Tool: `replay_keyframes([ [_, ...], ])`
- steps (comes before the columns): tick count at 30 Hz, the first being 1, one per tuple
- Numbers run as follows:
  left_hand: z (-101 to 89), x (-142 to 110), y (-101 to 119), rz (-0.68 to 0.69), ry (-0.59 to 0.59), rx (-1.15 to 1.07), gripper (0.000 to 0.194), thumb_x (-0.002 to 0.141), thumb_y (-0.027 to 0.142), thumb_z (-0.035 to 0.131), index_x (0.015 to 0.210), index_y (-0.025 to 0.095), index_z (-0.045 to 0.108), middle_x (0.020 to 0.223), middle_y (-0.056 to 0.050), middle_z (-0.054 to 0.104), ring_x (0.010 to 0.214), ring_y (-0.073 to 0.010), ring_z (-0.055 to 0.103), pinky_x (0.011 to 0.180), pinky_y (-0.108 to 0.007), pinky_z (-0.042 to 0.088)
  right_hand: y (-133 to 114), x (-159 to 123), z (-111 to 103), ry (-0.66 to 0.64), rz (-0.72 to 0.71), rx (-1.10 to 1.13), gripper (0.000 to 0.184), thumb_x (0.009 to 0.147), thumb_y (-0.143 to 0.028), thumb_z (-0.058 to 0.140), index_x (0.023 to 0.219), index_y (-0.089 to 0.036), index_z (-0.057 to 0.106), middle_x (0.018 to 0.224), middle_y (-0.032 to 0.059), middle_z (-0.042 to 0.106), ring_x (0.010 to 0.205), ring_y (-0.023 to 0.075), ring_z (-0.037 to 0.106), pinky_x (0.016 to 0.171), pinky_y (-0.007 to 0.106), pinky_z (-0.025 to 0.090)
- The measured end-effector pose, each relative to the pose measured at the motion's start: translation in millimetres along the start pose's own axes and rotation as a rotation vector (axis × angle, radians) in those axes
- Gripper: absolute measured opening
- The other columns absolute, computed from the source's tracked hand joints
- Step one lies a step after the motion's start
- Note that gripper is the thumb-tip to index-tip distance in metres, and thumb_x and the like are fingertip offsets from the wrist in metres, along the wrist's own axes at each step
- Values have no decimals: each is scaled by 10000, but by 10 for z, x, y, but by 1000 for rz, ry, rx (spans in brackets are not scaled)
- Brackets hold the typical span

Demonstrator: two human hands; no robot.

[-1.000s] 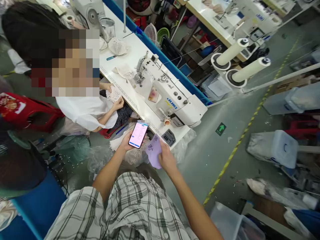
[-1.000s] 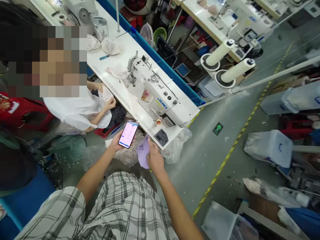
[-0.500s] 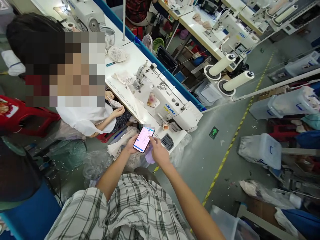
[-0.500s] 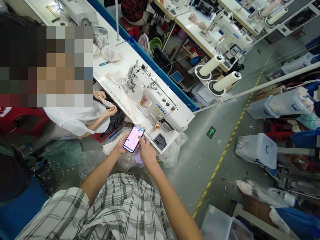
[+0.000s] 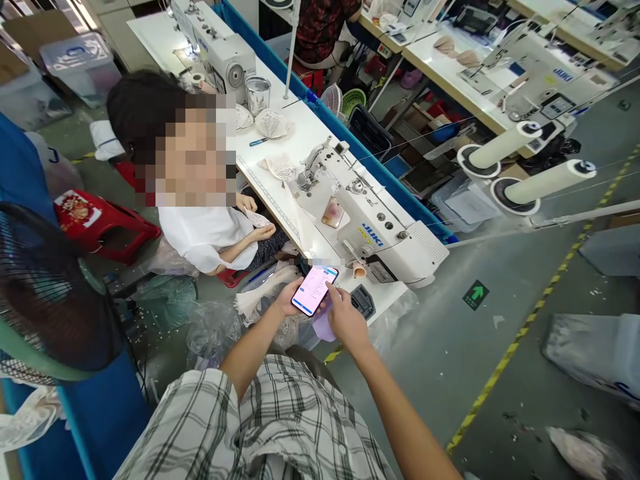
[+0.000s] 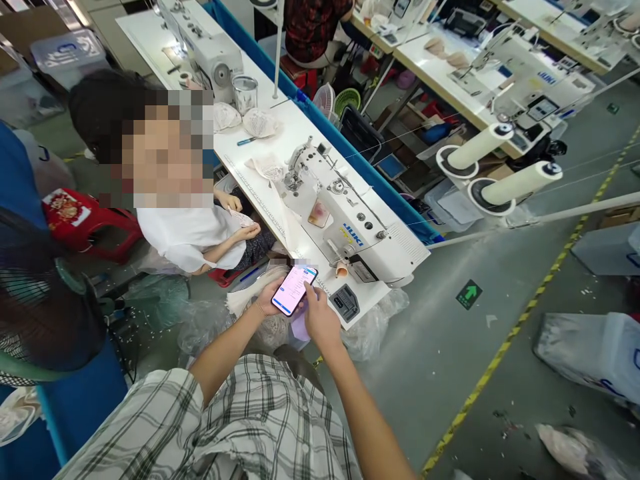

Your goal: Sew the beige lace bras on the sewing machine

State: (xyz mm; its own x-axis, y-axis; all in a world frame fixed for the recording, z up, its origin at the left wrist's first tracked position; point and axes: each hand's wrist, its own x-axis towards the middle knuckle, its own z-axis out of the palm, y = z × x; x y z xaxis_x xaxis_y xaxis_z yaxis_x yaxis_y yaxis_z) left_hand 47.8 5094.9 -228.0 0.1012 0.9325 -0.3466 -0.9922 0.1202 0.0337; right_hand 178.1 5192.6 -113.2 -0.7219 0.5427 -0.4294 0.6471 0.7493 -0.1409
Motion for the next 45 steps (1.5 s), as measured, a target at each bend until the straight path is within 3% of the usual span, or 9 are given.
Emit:
replay_keyframes([
  [7, -14, -6, 17, -33, -61, 0, 675, 968, 546, 323, 1355, 34, 531, 1127, -262, 693, 891, -324, 722, 799, -440, 519, 95, -4, 16, 21, 21, 184, 700, 836, -109, 421, 1515, -253, 329, 1413, 126, 492, 861, 206, 667, 645, 302, 515],
  [14, 125, -266, -40, -8, -36, 31, 692, 973, 553, 310, 1407, 42, 483, 1219, -269, 665, 975, -338, 709, 860, -460, 505, 419, -158, 356, 122, 52, 568, 666, 798, -165, 384, 1464, -183, 362, 1481, 119, 460, 1317, 277, 487, 1026, 441, 470],
  [17, 353, -470, -145, 37, 5, 27, 671, 991, 527, 295, 1417, 43, 482, 1219, -260, 671, 1001, -354, 703, 859, -469, 504, 532, -370, 525, 122, 184, 716, 711, 789, -217, 412, 1488, -166, 299, 1506, 153, 426, 1284, 296, 513, 1009, 455, 472],
  [21, 700, -749, -288, 114, 66, 8, 621, 1034, 457, 188, 1466, 85, 431, 1289, -206, 651, 1091, -356, 662, 888, -482, 487, 598, -703, 667, 131, 283, 830, 613, 799, -265, 442, 1405, -189, 393, 1403, 141, 520, 1116, 278, 599, 923, 424, 503],
  [27, 1074, -955, -393, 135, 147, 44, 583, 1033, 492, 249, 1484, 163, 418, 1276, -133, 670, 1072, -335, 669, 913, -487, 490, 490, -919, 564, 263, 318, 959, 407, 841, -350, 472, 1211, -202, 555, 1292, 101, 583, 1117, 263, 562, 979, 419, 462],
  [32, 1141, -981, -448, 129, 157, 49, 569, 1026, 517, 251, 1477, 227, 442, 1259, -99, 683, 1103, -312, 663, 945, -470, 489, 283, -904, 277, 334, 255, 1014, 392, 877, -417, 492, 1184, -216, 629, 1264, 94, 595, 1127, 244, 560, 1000, 401, 458],
  [36, 1185, -1011, -554, 138, 178, 89, 552, 1006, 503, 322, 1350, 168, 595, 1237, -125, 700, 1012, -309, 705, 914, -444, 517, 162, -940, 186, 325, 160, 1068, 434, 885, -498, 480, 1151, -219, 679, 1249, 112, 622, 1158, 264, 574, 1043, 444, 445],
  [40, 1218, -989, -721, 172, 202, 176, 525, 983, 457, 373, 1213, 103, 686, 1166, -177, 725, 1046, -309, 699, 999, -447, 473, 159, -973, 393, 243, 168, 1202, 512, 831, -610, 509, 1105, -232, 720, 1254, 122, 660, 1220, 308, 575, 1077, 478, 442],
  [45, 1089, -912, -957, 68, 183, 147, 581, 956, 529, 377, 1195, 112, 703, 1206, -181, 710, 1101, -286, 677, 1046, -429, 416, 226, -994, 635, 275, 197, 1256, 494, 810, -641, 533, 1041, -266, 756, 1141, 103, 733, 1066, 318, 676, 848, 428, 583],
])
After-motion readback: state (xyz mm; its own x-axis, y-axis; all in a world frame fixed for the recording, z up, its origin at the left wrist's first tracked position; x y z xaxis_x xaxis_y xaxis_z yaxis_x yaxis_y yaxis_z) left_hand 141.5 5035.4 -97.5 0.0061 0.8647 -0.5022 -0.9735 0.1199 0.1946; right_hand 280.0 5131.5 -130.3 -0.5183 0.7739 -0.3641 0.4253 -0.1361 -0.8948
